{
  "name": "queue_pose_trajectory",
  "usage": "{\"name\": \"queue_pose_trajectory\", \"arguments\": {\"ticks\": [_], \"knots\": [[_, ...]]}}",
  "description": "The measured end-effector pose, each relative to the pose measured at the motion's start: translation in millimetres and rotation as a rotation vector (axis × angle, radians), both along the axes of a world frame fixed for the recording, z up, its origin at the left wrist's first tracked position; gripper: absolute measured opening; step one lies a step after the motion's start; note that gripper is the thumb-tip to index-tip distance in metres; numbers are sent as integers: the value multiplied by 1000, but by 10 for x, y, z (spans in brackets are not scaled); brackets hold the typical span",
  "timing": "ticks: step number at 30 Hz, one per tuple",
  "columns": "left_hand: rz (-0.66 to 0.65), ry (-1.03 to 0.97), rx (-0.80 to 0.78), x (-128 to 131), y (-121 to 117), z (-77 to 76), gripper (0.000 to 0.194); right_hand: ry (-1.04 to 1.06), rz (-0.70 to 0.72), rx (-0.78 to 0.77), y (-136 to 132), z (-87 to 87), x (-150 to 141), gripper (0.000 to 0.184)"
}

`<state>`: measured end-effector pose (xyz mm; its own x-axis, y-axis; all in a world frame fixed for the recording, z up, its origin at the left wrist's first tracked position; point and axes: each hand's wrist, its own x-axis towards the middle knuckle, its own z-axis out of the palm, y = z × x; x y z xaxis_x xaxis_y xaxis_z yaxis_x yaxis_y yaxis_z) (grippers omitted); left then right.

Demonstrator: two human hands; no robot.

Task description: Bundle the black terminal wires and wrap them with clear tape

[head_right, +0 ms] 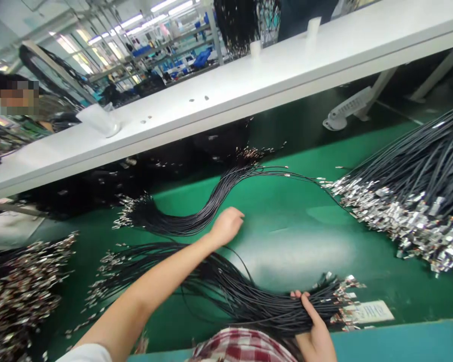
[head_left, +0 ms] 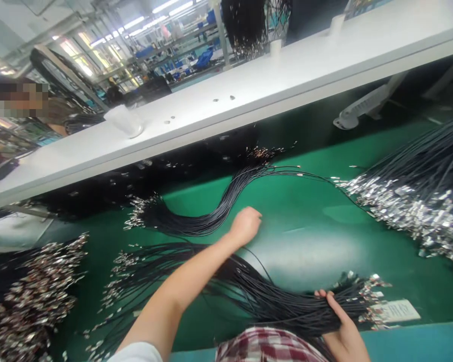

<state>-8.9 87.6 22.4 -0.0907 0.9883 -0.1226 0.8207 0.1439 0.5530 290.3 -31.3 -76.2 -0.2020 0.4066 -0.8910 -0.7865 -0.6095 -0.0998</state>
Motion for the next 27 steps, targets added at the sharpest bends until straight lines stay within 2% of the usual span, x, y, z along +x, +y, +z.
{"name": "queue_pose_trajectory", "arguments": {"ticks": [3, 6, 9, 11, 14, 16, 19, 21, 24, 27], "knots": [[335, 25, -22, -939, 354, 11, 36, 38, -1, -43, 29, 14, 2, 38], [472, -67, -148, -1497, 422, -132, 23, 102, 24, -64, 28, -79, 38, 39], [531, -198, -228, -1704, 392, -328, 12, 124, 49, -21, 20, -218, 78, 35], [580, -270, -232, -1741, 404, -424, 15, 130, 80, 12, 21, -296, 94, 33], [650, -352, -173, -1745, 477, -483, 28, 123, 104, 20, 33, -331, 96, 32], [673, -399, -106, -1743, 527, -462, 34, 96, 108, 42, 37, -275, 89, 32], [663, -451, -11, -1775, 549, -314, 37, 53, 121, 119, 26, -104, 73, 32], [646, -470, 34, -1832, 524, -123, 39, 30, 125, 162, 20, 2, 59, 36], [582, -479, 81, -1943, 462, 286, 39, 30, 113, 140, 42, 58, 27, 34], [444, -440, 136, -2009, 383, 740, 38, 97, 56, 12, 87, 32, -9, 33]]}}
